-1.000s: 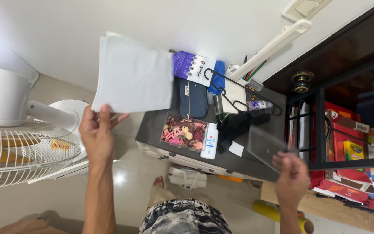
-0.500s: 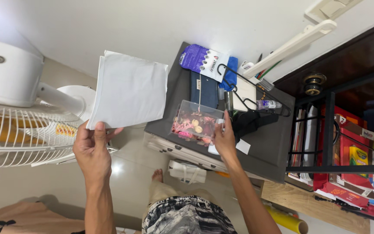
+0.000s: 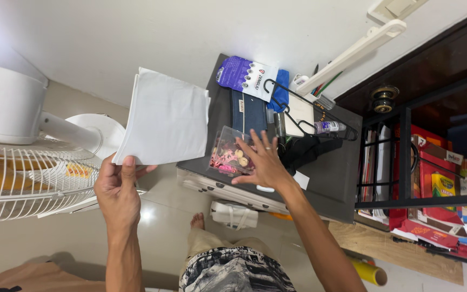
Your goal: The person organizes various items on a small table and a nearby shelf. They pick up a box of crayons, a small green box, and a white paper, placing them into a shelf compartment. They also handle a blue pencil case, a container of hair accessories, and a spray bottle, moving them around the table surface.
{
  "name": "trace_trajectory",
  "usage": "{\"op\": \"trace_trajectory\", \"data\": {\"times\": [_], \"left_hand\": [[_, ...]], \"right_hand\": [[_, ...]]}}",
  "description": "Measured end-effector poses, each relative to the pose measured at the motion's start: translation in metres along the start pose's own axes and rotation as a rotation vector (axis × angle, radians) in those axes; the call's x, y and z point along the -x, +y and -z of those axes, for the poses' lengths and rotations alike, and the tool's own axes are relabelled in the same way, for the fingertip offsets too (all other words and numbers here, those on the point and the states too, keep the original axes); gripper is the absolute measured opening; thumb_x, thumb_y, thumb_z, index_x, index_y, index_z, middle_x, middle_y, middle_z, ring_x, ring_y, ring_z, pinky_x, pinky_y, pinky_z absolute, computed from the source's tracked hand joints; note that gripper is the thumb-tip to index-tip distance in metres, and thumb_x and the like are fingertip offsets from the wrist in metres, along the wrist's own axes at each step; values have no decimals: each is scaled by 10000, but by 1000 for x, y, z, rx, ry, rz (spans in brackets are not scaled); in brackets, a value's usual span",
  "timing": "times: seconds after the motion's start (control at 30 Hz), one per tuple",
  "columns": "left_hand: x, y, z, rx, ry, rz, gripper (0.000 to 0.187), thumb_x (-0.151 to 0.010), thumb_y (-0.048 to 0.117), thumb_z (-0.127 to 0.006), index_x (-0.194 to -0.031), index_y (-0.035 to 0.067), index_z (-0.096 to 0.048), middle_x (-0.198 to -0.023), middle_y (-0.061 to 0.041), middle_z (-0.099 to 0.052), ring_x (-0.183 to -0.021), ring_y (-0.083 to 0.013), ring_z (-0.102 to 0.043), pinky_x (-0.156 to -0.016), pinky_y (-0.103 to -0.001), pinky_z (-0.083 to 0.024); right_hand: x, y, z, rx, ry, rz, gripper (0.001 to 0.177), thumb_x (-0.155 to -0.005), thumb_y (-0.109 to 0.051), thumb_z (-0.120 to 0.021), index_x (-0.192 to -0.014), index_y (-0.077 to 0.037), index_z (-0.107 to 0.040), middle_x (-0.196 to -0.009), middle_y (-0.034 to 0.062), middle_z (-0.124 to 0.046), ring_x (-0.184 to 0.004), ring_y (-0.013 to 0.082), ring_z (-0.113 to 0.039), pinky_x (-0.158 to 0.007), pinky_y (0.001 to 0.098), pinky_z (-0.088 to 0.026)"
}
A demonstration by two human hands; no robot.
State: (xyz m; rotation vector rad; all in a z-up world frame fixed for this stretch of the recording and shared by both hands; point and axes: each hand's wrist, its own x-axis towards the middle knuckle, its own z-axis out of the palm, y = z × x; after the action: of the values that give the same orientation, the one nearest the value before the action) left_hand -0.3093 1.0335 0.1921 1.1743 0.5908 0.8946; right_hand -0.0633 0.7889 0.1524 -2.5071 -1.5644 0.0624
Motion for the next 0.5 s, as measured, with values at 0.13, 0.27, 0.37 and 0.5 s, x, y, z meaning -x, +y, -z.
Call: {"op": "trace_trajectory", "data": {"times": [0.13,0.27,0.37,0.5], "left_hand": [[3,0,-1,10,3,-7,268,-1119,212,-590,-1166,-52,-599,-1027,-89,-656,-927,-158,-671,-885,-401,-663],[8,-1,3,-12,10,-14,279,-1094,218,-583,-1166,-51,-597,-1022,-86,-679,-921,-157,-688,-873,-395,-647],[12,1,3,-11,24,2,279,-1106,216,-588,-1162,-57,-596,-1002,-95,-660,-896,-155,-677,-863,-396,-656],[16,11,-12,-83,35,89,259,-1074,194,-585,-1188,-37,-618,-1033,-138,-704,-890,-185,-724,-843,-354,-635]], "right_hand": [[-4,2,1,-121,-61,20,1061,-702,-794,-725,-1567,-249,-443,-1567,191,-412,-1443,425,-387,-1219,692,-206],[-5,-1,0,-74,-72,49,1056,-684,-787,-726,-1546,-249,-441,-1547,224,-377,-1422,443,-354,-1188,692,-205],[-7,0,5,-45,-78,84,975,-769,-767,-687,-1560,-253,-444,-1571,237,-357,-1437,456,-341,-1181,686,-203],[-6,-8,17,110,18,139,977,-769,-768,-646,-1529,-190,-435,-1573,262,-317,-1443,484,-313,-1148,694,-167]]}}
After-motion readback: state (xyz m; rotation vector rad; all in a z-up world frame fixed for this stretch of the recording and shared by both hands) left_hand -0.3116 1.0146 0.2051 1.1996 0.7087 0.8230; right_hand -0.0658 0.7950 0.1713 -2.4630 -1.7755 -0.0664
